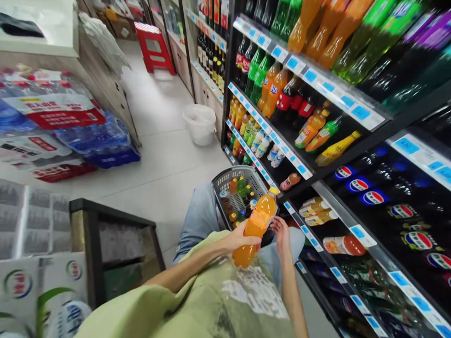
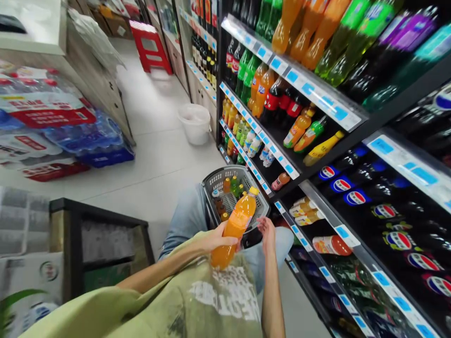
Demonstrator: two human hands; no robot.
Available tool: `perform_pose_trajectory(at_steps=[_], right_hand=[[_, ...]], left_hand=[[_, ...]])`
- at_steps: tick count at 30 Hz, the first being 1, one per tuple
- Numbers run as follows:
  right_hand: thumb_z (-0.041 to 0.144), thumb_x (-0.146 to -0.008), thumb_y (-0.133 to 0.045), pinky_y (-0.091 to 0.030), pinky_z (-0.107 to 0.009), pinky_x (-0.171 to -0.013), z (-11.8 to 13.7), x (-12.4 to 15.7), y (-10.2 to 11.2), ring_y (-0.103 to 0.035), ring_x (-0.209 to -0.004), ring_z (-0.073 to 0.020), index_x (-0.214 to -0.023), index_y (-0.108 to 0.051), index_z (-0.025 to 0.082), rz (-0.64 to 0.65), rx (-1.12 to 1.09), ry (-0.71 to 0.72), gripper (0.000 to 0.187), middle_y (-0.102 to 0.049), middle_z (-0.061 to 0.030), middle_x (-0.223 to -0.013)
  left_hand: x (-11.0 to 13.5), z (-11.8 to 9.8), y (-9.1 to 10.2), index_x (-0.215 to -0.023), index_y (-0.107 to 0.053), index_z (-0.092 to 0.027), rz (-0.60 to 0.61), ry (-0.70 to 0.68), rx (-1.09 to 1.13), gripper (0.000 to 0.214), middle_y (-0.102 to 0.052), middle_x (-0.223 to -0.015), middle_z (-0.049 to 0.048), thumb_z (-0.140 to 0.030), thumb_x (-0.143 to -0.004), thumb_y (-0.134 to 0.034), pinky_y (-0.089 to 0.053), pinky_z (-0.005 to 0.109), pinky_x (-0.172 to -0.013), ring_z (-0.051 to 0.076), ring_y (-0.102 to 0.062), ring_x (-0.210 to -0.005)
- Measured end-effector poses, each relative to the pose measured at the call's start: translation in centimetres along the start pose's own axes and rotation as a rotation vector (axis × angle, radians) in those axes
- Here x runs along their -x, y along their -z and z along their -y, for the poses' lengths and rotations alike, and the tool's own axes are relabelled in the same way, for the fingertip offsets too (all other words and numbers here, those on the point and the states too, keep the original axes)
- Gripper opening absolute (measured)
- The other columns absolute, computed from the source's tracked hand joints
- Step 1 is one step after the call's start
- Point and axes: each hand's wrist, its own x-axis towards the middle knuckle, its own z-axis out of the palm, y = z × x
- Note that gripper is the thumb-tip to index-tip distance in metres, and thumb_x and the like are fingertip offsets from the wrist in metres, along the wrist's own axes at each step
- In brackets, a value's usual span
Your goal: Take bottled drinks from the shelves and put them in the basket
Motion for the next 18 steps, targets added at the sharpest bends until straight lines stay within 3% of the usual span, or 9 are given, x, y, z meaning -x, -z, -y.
perform_pose_trajectory(at_steps=[2, 4, 6, 9, 14, 18], right_hand=[[0.068, -0.08, -0.069, -0.062, -0.038, -0.087, 2.2, 1.2, -3.1, -0.076, -0.094, -0.0229, -0.103, -0.071, 0.026, 0.185, -0.357, -0.07, 0.048, -0.081, -0.0077, -0.106], [0.074, -0.084, -0.066, -0.061, -0.044, -0.098, 5.0, 2.8, -6.0, -0.074, -0.116, -0.0268, -0.11, -0.071, 0.027, 0.298, -0.549, -0.099, 0.054, -0.08, -0.0091, -0.119], [0.075, -0.084, -0.067, -0.061, -0.049, -0.1, 7.7, 4.2, -8.2, -0.072, -0.124, -0.0308, -0.118, -0.07, 0.027, 0.411, -0.625, -0.124, 0.059, -0.079, -0.0102, -0.126], [0.064, -0.08, -0.075, -0.064, -0.05, -0.092, 10.4, 5.2, -10.3, -0.075, -0.115, -0.0327, -0.124, -0.069, 0.026, 0.527, -0.655, -0.117, 0.058, -0.079, -0.0105, -0.121], [0.053, -0.082, -0.081, -0.067, -0.041, -0.076, 11.7, 5.3, -11.5, -0.079, -0.088, -0.0258, -0.121, -0.068, 0.025, 0.514, -0.637, -0.081, 0.049, -0.079, -0.0049, -0.101], [0.052, -0.08, -0.087, -0.064, -0.033, -0.064, 12.0, 5.5, -11.6, -0.077, -0.075, -0.0211, -0.117, -0.069, 0.023, 0.433, -0.544, -0.091, 0.05, -0.079, -0.0034, -0.098]], left_hand=[[0.9, 0.3, -0.3, -0.11, -0.064, -0.02, 0.009, 0.064, 0.076, 0.068, -0.07, -0.079, 0.0013, -0.059, -0.063, -0.095, -0.052, 0.029, -0.063, 0.018, -0.067, -0.069], [1.5, 0.6, -0.3, -0.102, -0.066, -0.02, 0.031, 0.126, 0.143, 0.062, -0.069, -0.08, 0.0005, -0.056, -0.061, -0.095, -0.053, 0.03, -0.065, 0.018, -0.067, -0.069], [1.8, 0.7, 0.0, -0.091, -0.067, -0.019, 0.055, 0.166, 0.185, 0.058, -0.067, -0.076, -0.0004, -0.055, -0.057, -0.096, -0.053, 0.03, -0.064, 0.016, -0.065, -0.065], [1.8, 0.9, 0.7, -0.083, -0.066, -0.018, 0.059, 0.192, 0.229, 0.055, -0.065, -0.072, -0.0016, -0.052, -0.053, -0.098, -0.055, 0.029, -0.062, 0.014, -0.063, -0.061], [1.6, 1.4, 1.3, -0.088, -0.065, -0.02, -0.002, 0.244, 0.223, 0.054, -0.067, -0.071, -0.0016, -0.048, -0.056, -0.098, -0.058, 0.031, -0.066, 0.016, -0.067, -0.063], [1.6, 2.1, 1.3, -0.095, -0.064, -0.02, -0.081, 0.268, 0.163, 0.055, -0.071, -0.076, 0.0014, -0.048, -0.06, -0.097, -0.058, 0.032, -0.068, 0.018, -0.07, -0.067]])
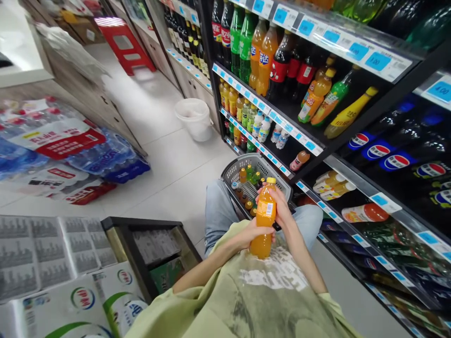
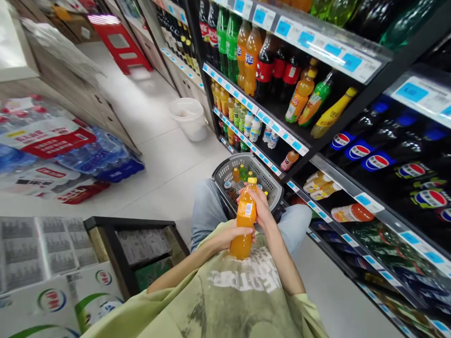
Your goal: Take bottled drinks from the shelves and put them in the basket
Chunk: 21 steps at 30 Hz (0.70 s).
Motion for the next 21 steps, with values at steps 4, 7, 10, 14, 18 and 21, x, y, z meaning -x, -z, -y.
perform_pose_trajectory(at_steps=[4, 7, 10, 14, 18, 21], right_hand=[[0.053, -0.074, -0.093, -0.062, -0.027, -0.062, 0.3, 0.0, -0.1, -0.076, -0.073, -0.0184, -0.113, -0.07, 0.023, -0.082, 0.11, -0.02, 0.054, -0.079, -0.0015, -0.095], [0.049, -0.073, -0.094, -0.063, -0.027, -0.066, 0.3, -0.2, -0.3, -0.078, -0.078, -0.0191, -0.109, -0.069, 0.023, -0.105, 0.143, -0.033, 0.051, -0.08, -0.0016, -0.097], [0.044, -0.076, -0.092, -0.062, -0.027, -0.066, 0.3, -0.6, -0.4, -0.078, -0.079, -0.019, -0.104, -0.068, 0.023, -0.101, 0.117, -0.049, 0.043, -0.08, -0.001, -0.095], [0.04, -0.081, -0.087, -0.064, -0.03, -0.071, 0.3, -1.3, -0.1, -0.08, -0.082, -0.0222, -0.095, -0.064, 0.022, -0.002, -0.037, -0.171, 0.033, -0.079, -0.0015, -0.085], [0.037, -0.08, -0.082, -0.067, -0.035, -0.075, -0.4, -2.4, 0.8, -0.081, -0.089, -0.0262, -0.093, -0.061, 0.022, 0.139, -0.171, -0.323, 0.029, -0.08, -0.0028, -0.084], [0.039, -0.08, -0.078, -0.067, -0.034, -0.073, -1.3, -3.3, 1.2, -0.08, -0.087, -0.0252, -0.091, -0.062, 0.022, 0.13, -0.221, -0.335, 0.026, -0.08, -0.0033, -0.085]], left_hand=[[-0.9, 0.3, -0.3, -0.103, -0.063, -0.019, -0.157, -0.1, -0.105, 0.056, -0.07, -0.079, 0.0004, -0.04, -0.062, -0.095, -0.056, 0.032, -0.067, 0.017, -0.066, -0.066], [-1.7, 0.4, -0.4, -0.115, -0.062, -0.017, -0.34, -0.3, -0.229, 0.065, -0.073, -0.091, 0.002, -0.026, -0.059, -0.095, -0.057, 0.031, -0.075, 0.016, -0.067, -0.076], [-1.7, 0.3, -0.4, -0.122, -0.06, -0.017, -0.342, -0.309, -0.205, 0.072, -0.073, -0.095, 0.0026, -0.024, -0.06, -0.094, -0.058, 0.033, -0.077, 0.018, -0.068, -0.08], [-0.8, 0.4, 0.1, -0.105, -0.06, -0.019, -0.208, -0.177, -0.125, 0.061, -0.067, -0.08, -0.0026, -0.033, -0.059, -0.096, -0.056, 0.032, -0.068, 0.016, -0.063, -0.066], [-0.7, 0.6, 1.1, -0.1, -0.063, -0.021, -0.06, -0.033, 0.039, 0.057, -0.069, -0.078, -0.0032, -0.034, -0.056, -0.097, -0.056, 0.031, -0.071, 0.015, -0.064, -0.064], [-1.4, 0.9, 1.9, -0.097, -0.066, -0.02, 0.053, 0.035, 0.186, 0.052, -0.065, -0.07, -0.0046, -0.031, -0.056, -0.096, -0.056, 0.03, -0.072, 0.013, -0.062, -0.061]])
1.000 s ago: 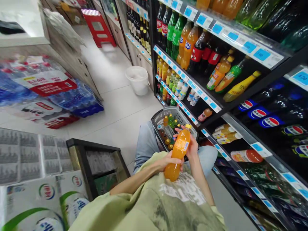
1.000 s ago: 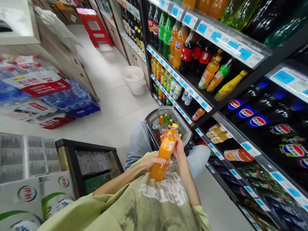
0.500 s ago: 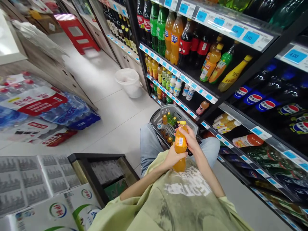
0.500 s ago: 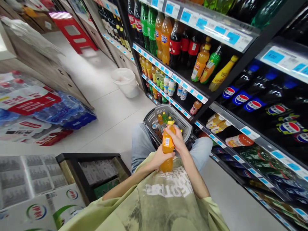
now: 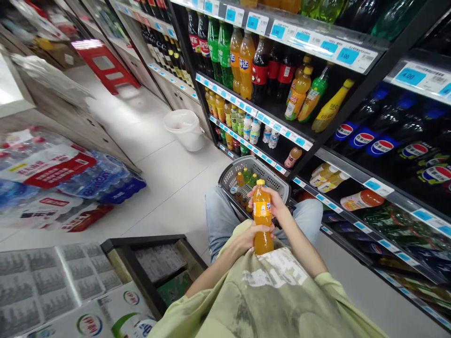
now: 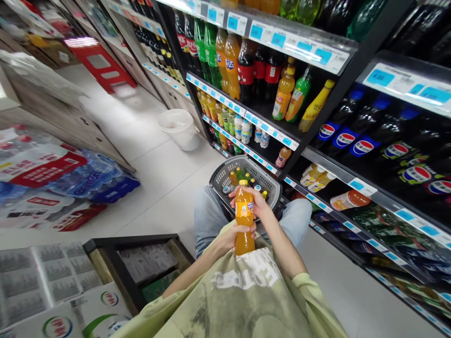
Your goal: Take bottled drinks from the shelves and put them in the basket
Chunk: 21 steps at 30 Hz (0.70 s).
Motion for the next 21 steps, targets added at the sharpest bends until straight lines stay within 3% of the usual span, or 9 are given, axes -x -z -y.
perform_pose_trajectory(at_steps=[2, 6, 10, 14, 18, 21], right_hand=[[0.041, -0.082, -0.074, -0.066, -0.032, -0.071, -0.2, -0.5, 0.3, -0.08, -0.082, -0.0234, -0.09, -0.063, 0.022, -0.064, -0.03, -0.011, 0.023, -0.079, -0.0033, -0.082], [0.039, -0.086, -0.071, -0.066, -0.03, -0.066, -0.1, -1.0, 1.0, -0.077, -0.072, -0.0202, -0.09, -0.065, 0.021, -0.247, -0.05, -0.02, 0.02, -0.077, -0.0023, -0.078], [0.038, -0.084, -0.077, -0.063, -0.028, -0.059, 0.3, -1.2, 1.8, -0.075, -0.066, -0.0187, -0.09, -0.066, 0.021, -0.38, -0.032, 0.063, 0.021, -0.077, -0.0025, -0.077], [0.029, -0.081, -0.08, -0.062, -0.027, -0.059, 0.5, -1.8, 2.6, -0.075, -0.065, -0.0176, -0.09, -0.067, 0.019, -0.501, -0.027, 0.152, 0.018, -0.078, -0.0023, -0.077], [0.024, -0.08, -0.082, -0.06, -0.027, -0.059, 0.3, -2.4, 3.1, -0.072, -0.062, -0.0157, -0.089, -0.067, 0.019, -0.536, -0.047, 0.165, 0.018, -0.077, 0.0002, -0.075], [0.023, -0.081, -0.082, -0.059, -0.026, -0.059, 0.1, -2.4, 3.1, -0.072, -0.061, -0.015, -0.087, -0.068, 0.019, -0.517, -0.052, 0.134, 0.016, -0.076, 0.0004, -0.073]], left_hand=[[-0.5, 0.2, 0.5, -0.097, -0.066, -0.019, -0.004, 0.028, 0.068, 0.05, -0.064, -0.069, -0.004, -0.031, -0.058, -0.094, -0.056, 0.029, -0.069, 0.012, -0.061, -0.059], [-1.2, 0.5, 1.1, -0.102, -0.064, -0.017, -0.125, 0.076, 0.04, 0.054, -0.07, -0.076, -0.0003, -0.036, -0.063, -0.096, -0.057, 0.03, -0.069, 0.013, -0.065, -0.06], [-2.0, 0.6, 1.6, -0.105, -0.061, -0.017, -0.2, 0.017, -0.171, 0.063, -0.072, -0.079, 0.0031, -0.041, -0.061, -0.1, -0.057, 0.032, -0.068, 0.018, -0.069, -0.065], [-3.1, 0.4, 2.5, -0.101, -0.063, -0.017, -0.315, -0.131, -0.509, 0.053, -0.071, -0.079, 0.0011, -0.033, -0.063, -0.095, -0.056, 0.033, -0.073, 0.019, -0.068, -0.07], [-3.4, 0.2, 3.6, -0.101, -0.069, -0.018, -0.492, -0.257, -0.812, 0.046, -0.072, -0.086, 0.0009, -0.024, -0.06, -0.09, -0.054, 0.033, -0.081, 0.022, -0.068, -0.084], [-3.2, 0.4, 4.1, -0.102, -0.068, -0.018, -0.444, -0.237, -0.792, 0.045, -0.072, -0.085, 0.0007, -0.025, -0.061, -0.087, -0.054, 0.032, -0.079, 0.022, -0.069, -0.082]])
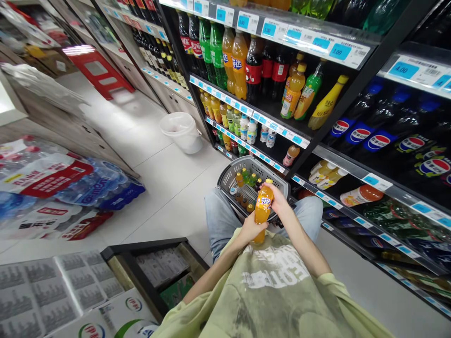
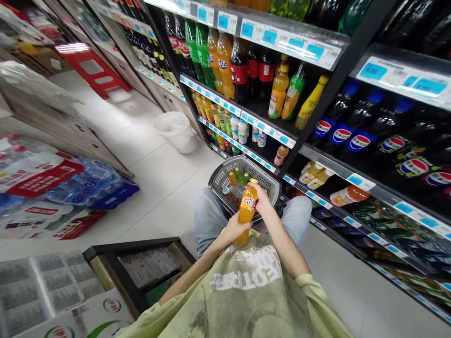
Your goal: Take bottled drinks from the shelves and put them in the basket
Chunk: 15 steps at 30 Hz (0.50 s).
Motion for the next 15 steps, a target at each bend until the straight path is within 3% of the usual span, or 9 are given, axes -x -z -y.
perform_pose_trajectory(at_steps=[6, 11, 15], right_hand=[[0.021, -0.085, -0.078, -0.061, -0.026, -0.065, 0.3, 0.9, -0.8, -0.076, -0.07, -0.0164, -0.087, -0.069, 0.018, 0.106, 0.002, -0.081, 0.009, -0.08, -0.0034, -0.082], [0.02, -0.086, -0.078, -0.061, -0.027, -0.068, 0.5, 1.2, -1.3, -0.076, -0.072, -0.0172, -0.089, -0.068, 0.019, 0.182, -0.015, -0.134, 0.011, -0.08, -0.0026, -0.082], [0.021, -0.087, -0.08, -0.061, -0.026, -0.067, 0.2, 1.1, -1.3, -0.076, -0.072, -0.0168, -0.09, -0.067, 0.019, 0.191, -0.026, -0.141, 0.013, -0.079, -0.0022, -0.082]], left_hand=[[1.0, 0.0, 0.5, -0.101, -0.059, -0.017, 0.182, 0.13, 0.324, 0.051, -0.068, -0.074, -0.0026, -0.03, -0.059, -0.085, -0.054, 0.031, -0.063, 0.017, -0.065, -0.061], [1.8, -0.5, 1.5, -0.105, -0.06, -0.016, 0.371, 0.238, 0.531, 0.061, -0.068, -0.072, -0.0014, -0.035, -0.058, -0.093, -0.058, 0.033, -0.064, 0.019, -0.07, -0.063], [1.9, -0.4, 2.0, -0.108, -0.062, -0.015, 0.442, 0.253, 0.601, 0.068, -0.066, -0.073, -0.0016, -0.035, -0.054, -0.097, -0.059, 0.033, -0.066, 0.018, -0.07, -0.064]])
